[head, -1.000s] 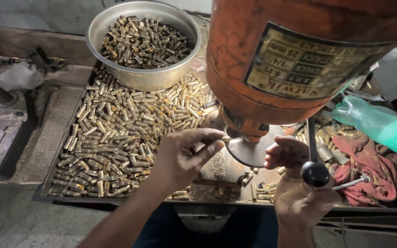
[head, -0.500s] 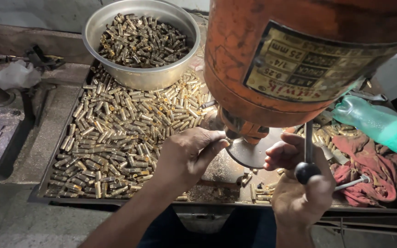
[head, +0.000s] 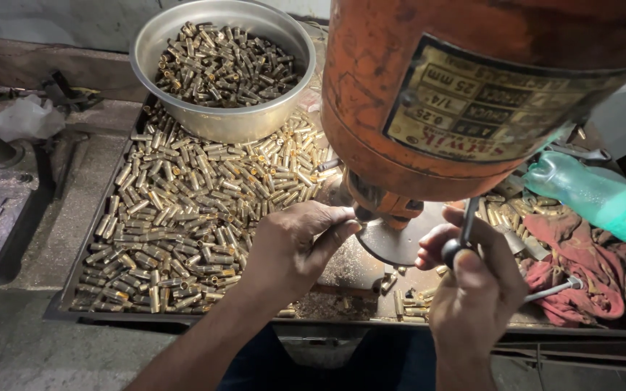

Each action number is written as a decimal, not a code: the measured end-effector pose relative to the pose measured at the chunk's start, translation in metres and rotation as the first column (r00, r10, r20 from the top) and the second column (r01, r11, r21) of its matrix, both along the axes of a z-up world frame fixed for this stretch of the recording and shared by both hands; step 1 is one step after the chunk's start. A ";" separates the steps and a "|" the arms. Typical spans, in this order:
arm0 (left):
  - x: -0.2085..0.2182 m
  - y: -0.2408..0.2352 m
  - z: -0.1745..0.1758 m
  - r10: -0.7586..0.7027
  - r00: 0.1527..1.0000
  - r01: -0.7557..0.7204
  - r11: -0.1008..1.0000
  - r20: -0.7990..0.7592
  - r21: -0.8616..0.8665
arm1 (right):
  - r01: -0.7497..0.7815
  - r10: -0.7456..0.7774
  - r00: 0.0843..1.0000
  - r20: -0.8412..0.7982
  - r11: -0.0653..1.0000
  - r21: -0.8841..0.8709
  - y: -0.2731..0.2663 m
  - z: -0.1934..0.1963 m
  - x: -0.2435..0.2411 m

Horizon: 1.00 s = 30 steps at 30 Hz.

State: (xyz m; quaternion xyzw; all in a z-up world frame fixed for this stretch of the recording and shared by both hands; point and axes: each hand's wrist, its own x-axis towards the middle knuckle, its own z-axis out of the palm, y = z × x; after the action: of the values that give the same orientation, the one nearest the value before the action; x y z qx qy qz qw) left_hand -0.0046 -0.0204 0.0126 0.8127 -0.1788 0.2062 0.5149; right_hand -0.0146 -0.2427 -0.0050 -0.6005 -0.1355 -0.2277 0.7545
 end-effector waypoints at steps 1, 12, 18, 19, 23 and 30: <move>0.000 0.000 0.001 0.000 1.000 0.000 1.000 0.001 0.000 | 0.000 0.000 1.000 0.001 1.000 0.000 0.001 0.000 0.000; -0.006 0.002 -0.003 0.053 0.989 -0.054 0.999 0.141 0.005 | -0.041 0.041 0.998 -0.055 0.999 -0.001 -0.003 0.000 -0.002; -0.004 0.036 -0.010 -0.077 0.900 -0.111 0.911 -0.428 -0.397 | -0.063 0.064 0.997 -0.038 0.998 0.027 -0.008 -0.013 -0.001; 0.000 0.048 -0.024 -0.069 0.899 -0.119 0.912 -0.433 -0.392 | -0.069 0.070 0.997 -0.042 0.997 0.033 -0.007 -0.012 0.000; 0.002 0.084 -0.052 -0.145 0.789 -0.353 0.688 -0.596 -0.634 | 0.003 -0.004 0.999 -0.046 1.000 -0.018 0.000 -0.006 0.000; -0.007 0.082 -0.052 0.271 0.936 -0.108 0.830 -0.226 0.548 | -0.021 0.021 0.999 -0.026 1.000 -0.011 -0.007 -0.016 0.000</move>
State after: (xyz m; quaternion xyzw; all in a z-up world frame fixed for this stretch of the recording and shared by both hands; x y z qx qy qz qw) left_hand -0.0119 0.0611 -0.0392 0.9576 -0.0674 0.0767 0.2695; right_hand -0.0148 -0.2502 -0.0212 -0.6062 -0.1332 -0.2111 0.7552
